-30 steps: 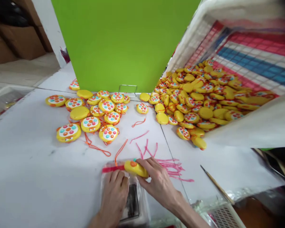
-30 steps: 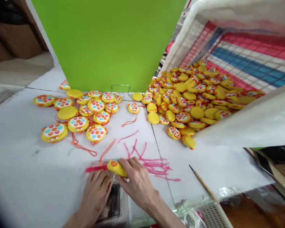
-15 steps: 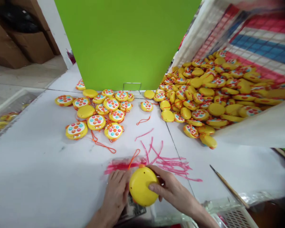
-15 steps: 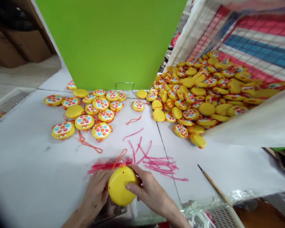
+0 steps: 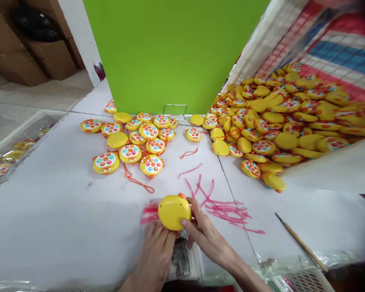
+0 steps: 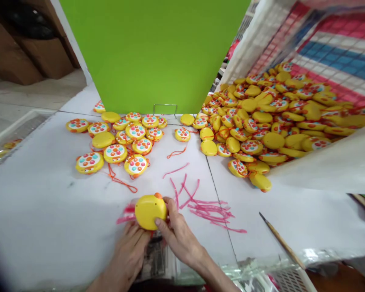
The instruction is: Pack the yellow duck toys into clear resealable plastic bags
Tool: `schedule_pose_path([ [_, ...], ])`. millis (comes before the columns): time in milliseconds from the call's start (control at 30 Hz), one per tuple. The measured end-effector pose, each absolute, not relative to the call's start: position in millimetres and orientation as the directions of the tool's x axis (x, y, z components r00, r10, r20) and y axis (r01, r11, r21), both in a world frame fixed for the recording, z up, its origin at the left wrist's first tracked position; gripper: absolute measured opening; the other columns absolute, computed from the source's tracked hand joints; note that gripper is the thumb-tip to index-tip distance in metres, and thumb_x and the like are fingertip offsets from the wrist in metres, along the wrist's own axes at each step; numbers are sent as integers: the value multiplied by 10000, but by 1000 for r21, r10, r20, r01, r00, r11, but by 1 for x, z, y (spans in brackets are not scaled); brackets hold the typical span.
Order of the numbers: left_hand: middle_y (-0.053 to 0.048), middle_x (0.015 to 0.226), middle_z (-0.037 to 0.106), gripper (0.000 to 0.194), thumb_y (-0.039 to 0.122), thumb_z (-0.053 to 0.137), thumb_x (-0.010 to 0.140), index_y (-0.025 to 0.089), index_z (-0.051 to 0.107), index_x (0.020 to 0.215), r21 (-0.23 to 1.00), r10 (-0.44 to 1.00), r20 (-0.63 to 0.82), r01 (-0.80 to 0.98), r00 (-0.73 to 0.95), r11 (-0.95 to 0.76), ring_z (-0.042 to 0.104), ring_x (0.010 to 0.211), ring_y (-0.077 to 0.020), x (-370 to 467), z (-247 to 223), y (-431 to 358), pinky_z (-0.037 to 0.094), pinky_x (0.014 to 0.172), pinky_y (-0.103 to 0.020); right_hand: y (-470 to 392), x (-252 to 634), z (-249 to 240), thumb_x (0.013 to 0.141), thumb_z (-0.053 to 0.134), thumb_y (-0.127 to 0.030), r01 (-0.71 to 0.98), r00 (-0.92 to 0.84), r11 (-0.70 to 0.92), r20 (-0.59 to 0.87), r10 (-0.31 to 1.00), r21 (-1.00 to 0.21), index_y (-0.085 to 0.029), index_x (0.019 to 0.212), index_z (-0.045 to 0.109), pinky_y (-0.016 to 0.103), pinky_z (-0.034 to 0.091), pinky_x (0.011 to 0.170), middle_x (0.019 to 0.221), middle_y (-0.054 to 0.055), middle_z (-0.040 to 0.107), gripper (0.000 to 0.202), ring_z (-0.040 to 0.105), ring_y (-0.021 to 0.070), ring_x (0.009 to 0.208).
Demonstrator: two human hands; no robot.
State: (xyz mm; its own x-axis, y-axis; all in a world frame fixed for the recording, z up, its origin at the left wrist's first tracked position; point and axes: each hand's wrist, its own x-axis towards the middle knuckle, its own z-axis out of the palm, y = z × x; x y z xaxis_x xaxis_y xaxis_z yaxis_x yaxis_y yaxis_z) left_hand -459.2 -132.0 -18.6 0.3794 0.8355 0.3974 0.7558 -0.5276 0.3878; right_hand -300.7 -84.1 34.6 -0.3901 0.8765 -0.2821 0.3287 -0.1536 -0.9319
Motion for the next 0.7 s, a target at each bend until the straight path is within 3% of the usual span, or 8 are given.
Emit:
schedule_pose_path([
  [133, -36, 737, 670, 231, 71, 370, 859, 174, 575, 886, 462, 813, 469, 688, 346, -559, 593, 738, -205, -464, 2, -136, 425, 800, -374, -90, -290, 40, 940, 364, -327, 621, -464, 114, -246, 851, -776, -193, 1369, 317, 397, 493, 825, 1040, 113, 615, 452, 595, 238, 919],
  [267, -2, 673, 628, 168, 78, 452, 839, 196, 566, 805, 578, 855, 484, 666, 186, -472, 551, 641, -156, -489, 14, -134, 431, 701, -296, -92, -286, 49, 948, 338, -274, 673, -492, 211, -216, 844, -709, -165, 1373, 348, 372, 482, 826, 1070, 133, 635, 439, 609, 245, 938],
  [333, -7, 697, 642, 109, 179, 488, 847, 208, 574, 787, 689, 935, 356, 677, -4, -259, 581, 658, -157, -507, 19, -132, 445, 637, -255, -91, -286, 52, 953, 338, -268, 651, -494, 217, -189, 849, -727, -178, 1357, 370, 332, 492, 790, 1045, 113, 649, 415, 624, 222, 894],
  [400, -13, 692, 662, 172, 336, 496, 845, 210, 592, 778, 795, 985, 82, 606, -154, 28, 610, 629, -164, -519, 22, -130, 450, 550, -230, -90, -286, 54, 958, 341, -269, 626, -496, 217, -168, 852, -749, -186, 1352, 373, 304, 497, 766, 1015, 94, 660, 404, 634, 202, 861],
  [500, -19, 654, 674, 310, 478, 484, 813, 197, 613, 788, 858, 952, -292, 415, -88, 302, 619, 577, -176, -521, 24, -126, 452, 506, -234, -88, -285, 55, 959, 350, -269, 611, -505, 235, -144, 851, -756, -183, 1348, 377, 291, 498, 743, 994, 87, 669, 399, 641, 192, 835],
  [600, -27, 647, 667, 291, 435, 482, 806, 179, 610, 753, 904, 938, -345, 281, 32, 323, 619, 607, -182, -508, 20, -119, 457, 552, -244, -86, -284, 59, 961, 355, -278, 622, -521, 272, -128, 844, -734, -190, 1346, 387, 288, 489, 740, 1021, 87, 666, 397, 636, 194, 848],
  [700, -33, 653, 659, 259, 384, 478, 805, 173, 591, 706, 924, 947, -320, 230, 19, 307, 609, 613, -180, -495, 15, -111, 451, 568, -252, -82, -285, 66, 975, 330, -300, 642, -560, 296, -169, 811, -707, -215, 1307, 450, 272, 472, 743, 1020, 67, 675, 363, 635, 184, 857],
])
